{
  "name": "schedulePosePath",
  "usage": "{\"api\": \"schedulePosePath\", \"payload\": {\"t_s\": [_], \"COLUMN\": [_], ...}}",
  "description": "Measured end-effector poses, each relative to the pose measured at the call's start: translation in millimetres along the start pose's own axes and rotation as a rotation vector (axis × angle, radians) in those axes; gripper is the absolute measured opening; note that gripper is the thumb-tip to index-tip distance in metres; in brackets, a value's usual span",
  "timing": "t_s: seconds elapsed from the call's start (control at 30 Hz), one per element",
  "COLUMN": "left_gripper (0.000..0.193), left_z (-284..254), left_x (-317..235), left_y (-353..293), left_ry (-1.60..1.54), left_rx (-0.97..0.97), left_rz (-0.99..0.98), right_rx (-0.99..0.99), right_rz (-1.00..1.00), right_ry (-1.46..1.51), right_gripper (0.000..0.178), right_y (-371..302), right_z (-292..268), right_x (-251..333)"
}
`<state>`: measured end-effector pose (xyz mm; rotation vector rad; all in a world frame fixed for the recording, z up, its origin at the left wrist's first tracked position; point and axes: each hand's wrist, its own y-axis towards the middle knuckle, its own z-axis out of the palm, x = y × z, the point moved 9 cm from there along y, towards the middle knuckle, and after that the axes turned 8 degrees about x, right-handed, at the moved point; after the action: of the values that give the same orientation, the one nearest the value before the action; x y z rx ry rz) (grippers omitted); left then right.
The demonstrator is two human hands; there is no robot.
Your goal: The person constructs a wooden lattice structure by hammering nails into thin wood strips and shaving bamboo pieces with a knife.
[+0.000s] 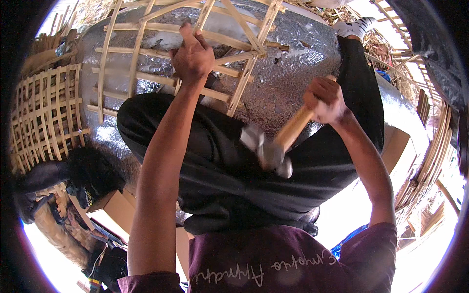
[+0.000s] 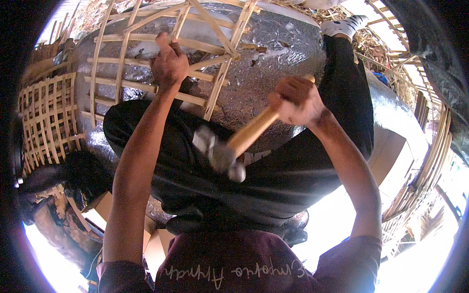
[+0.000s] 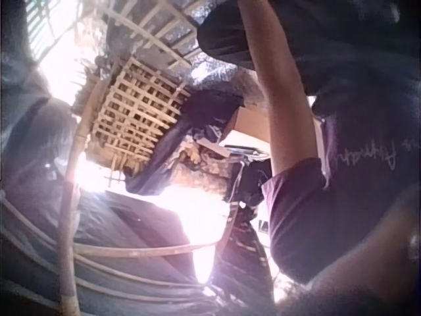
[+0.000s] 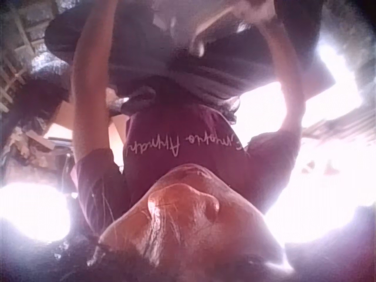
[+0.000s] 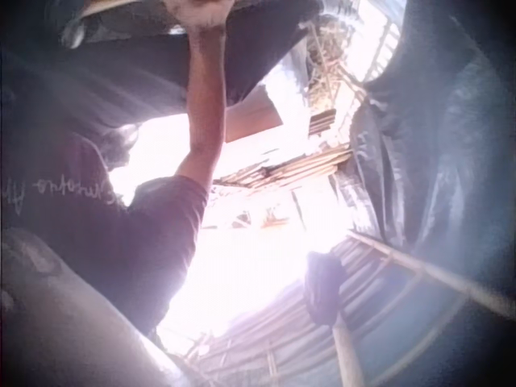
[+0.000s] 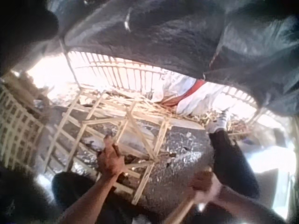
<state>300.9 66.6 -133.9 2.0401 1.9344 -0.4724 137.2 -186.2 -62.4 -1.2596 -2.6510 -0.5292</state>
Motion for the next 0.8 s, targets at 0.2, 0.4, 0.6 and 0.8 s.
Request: {"api": "schedulePosePath", "payload": {"t_s": [0.2,0.4,0.6,0.8], "left_gripper": [0.038,0.037,0.035,0.035], "left_z": [2,-3,-2,3], "left_x": [0,-4,-8,-4], "left_y": [5,-1,1,2], "left_ry": [0.005,0.039,0.05,0.095], "left_rx": [0.081,-0.019,0.01,0.091], "left_rz": [-0.079,0.013,0.016,-0.043], "right_rx": [0.185,0.083,0.111,0.134], "right_rz": [0.39,0.023,0.069,0.084], "right_ry": [-0.134,-0.093,-0.136,-0.086], "right_gripper": [0.035,0.036,0.032,0.029], "right_y": [10,0,6,4], "right_z": [13,-1,-5,-1], "right_x": [-55,-24,-29,-29]}}
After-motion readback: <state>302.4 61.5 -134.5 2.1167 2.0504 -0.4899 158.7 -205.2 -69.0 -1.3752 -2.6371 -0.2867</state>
